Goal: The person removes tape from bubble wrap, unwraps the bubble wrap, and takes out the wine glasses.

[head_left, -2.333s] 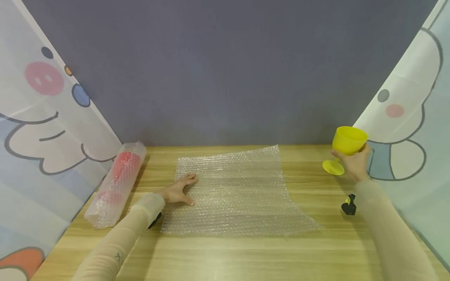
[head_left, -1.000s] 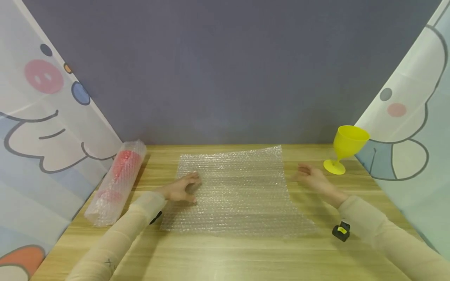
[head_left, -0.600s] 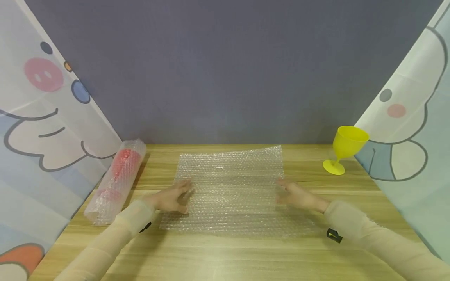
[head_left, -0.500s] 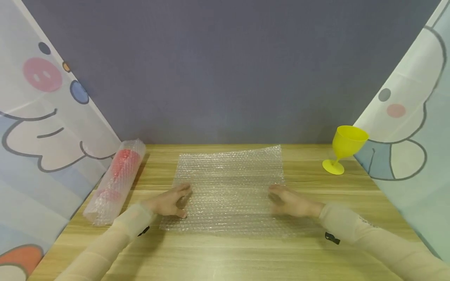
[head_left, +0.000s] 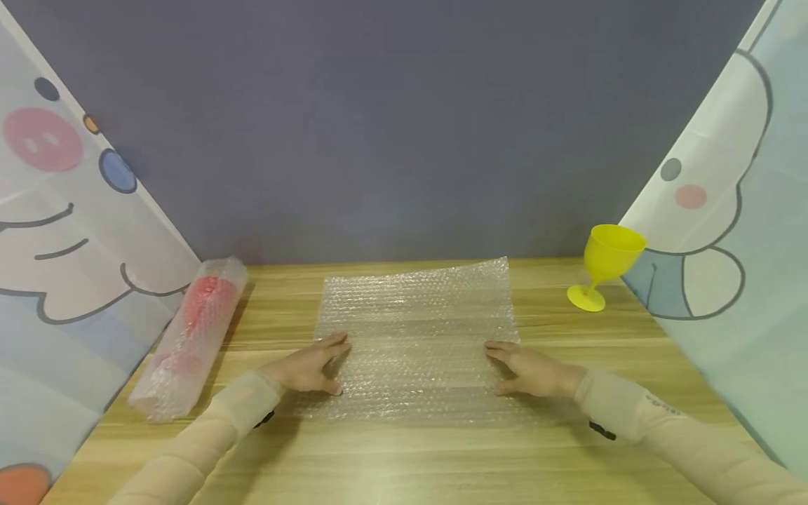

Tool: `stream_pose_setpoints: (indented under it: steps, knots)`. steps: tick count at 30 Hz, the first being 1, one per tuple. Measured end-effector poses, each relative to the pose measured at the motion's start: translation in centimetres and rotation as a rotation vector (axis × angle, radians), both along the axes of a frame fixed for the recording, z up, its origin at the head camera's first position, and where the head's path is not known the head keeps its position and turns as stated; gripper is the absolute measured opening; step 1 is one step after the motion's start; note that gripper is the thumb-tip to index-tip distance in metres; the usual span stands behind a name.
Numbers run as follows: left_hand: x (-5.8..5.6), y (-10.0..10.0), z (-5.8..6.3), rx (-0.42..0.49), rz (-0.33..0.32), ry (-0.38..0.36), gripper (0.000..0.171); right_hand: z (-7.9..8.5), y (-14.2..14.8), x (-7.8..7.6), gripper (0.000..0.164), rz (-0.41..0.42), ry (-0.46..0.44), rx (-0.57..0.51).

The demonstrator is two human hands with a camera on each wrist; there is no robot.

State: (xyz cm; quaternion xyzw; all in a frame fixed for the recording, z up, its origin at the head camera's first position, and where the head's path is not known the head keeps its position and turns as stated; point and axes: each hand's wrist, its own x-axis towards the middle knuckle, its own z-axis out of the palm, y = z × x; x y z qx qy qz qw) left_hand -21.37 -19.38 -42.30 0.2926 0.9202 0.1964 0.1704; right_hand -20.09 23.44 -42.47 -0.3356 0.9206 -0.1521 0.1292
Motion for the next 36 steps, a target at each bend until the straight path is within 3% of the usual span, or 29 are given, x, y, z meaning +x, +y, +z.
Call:
stream_pose_setpoints:
  steps: [12,19,23,27,36]
  knots:
    - [-2.6,1.5,-0.3,0.062,-0.018,-0.065,0.088,0.0,1.0,-1.9,0.081,-0.094,-0.062,-0.056]
    - [-4.3,1.3,-0.3,0.103,-0.026,-0.073,0.089,-0.1,1.2,-3.2,0.08,-0.127,-0.106,-0.093]
    - [-4.6,1.2,-0.1,0.117,-0.017,-0.097,0.09,0.0,1.0,-3.9,0.081,-0.124,-0.126,-0.095]
    - [-5.0,1.2,-0.4,0.107,0.044,-0.138,0.086,-0.1,0.8,-4.8,0.081,-0.111,-0.146,-0.102]
    - [-5.3,1.5,-1.0,0.094,0.073,-0.117,0.083,0.1,0.9,-5.5,0.082,-0.109,-0.149,-0.067]
